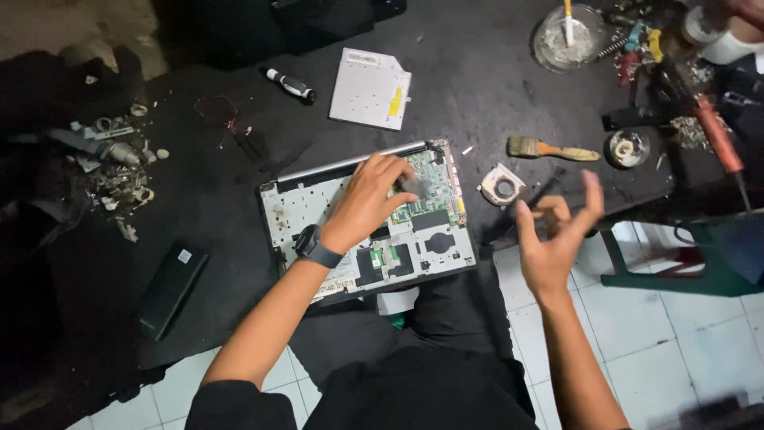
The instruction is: The person cleans the internal components of a disassembled electronic device using a brush. They remove a metal plate and a fan, brush them individually, and place them on the table before brushing the main circuit board.
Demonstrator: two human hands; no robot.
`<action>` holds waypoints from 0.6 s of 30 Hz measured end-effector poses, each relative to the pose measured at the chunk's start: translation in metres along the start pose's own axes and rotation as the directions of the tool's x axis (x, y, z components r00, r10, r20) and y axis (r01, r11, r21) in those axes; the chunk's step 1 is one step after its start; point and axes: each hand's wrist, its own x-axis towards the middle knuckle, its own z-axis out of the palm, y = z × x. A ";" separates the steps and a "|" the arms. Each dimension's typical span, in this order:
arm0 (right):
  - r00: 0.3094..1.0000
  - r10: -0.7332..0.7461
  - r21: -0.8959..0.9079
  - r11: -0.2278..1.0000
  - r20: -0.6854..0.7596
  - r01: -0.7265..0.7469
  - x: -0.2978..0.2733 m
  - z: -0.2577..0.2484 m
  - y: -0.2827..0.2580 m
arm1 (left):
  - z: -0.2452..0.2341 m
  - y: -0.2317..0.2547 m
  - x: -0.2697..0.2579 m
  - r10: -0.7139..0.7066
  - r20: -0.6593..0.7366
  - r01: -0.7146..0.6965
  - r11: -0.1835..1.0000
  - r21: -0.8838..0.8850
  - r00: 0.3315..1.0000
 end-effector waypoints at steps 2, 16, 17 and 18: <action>0.997 0.074 -0.089 0.994 0.036 -0.071 0.008 -0.001 -0.008 | 0.004 0.004 -0.008 -0.034 0.001 0.034 0.997 -0.068 0.999; 0.947 -0.099 -0.624 0.730 0.307 0.278 0.063 0.016 -0.002 | 0.020 0.082 -0.132 -0.619 0.050 0.234 0.219 -0.947 0.784; 0.945 -0.098 -0.628 0.725 0.313 0.283 0.067 0.006 0.004 | 0.027 0.082 -0.144 -0.620 0.052 0.230 0.211 -0.950 0.783; 0.937 -0.059 -0.698 0.651 0.345 0.299 0.075 -0.002 0.010 | 0.035 0.080 -0.154 -0.688 0.089 0.226 0.111 -0.968 0.720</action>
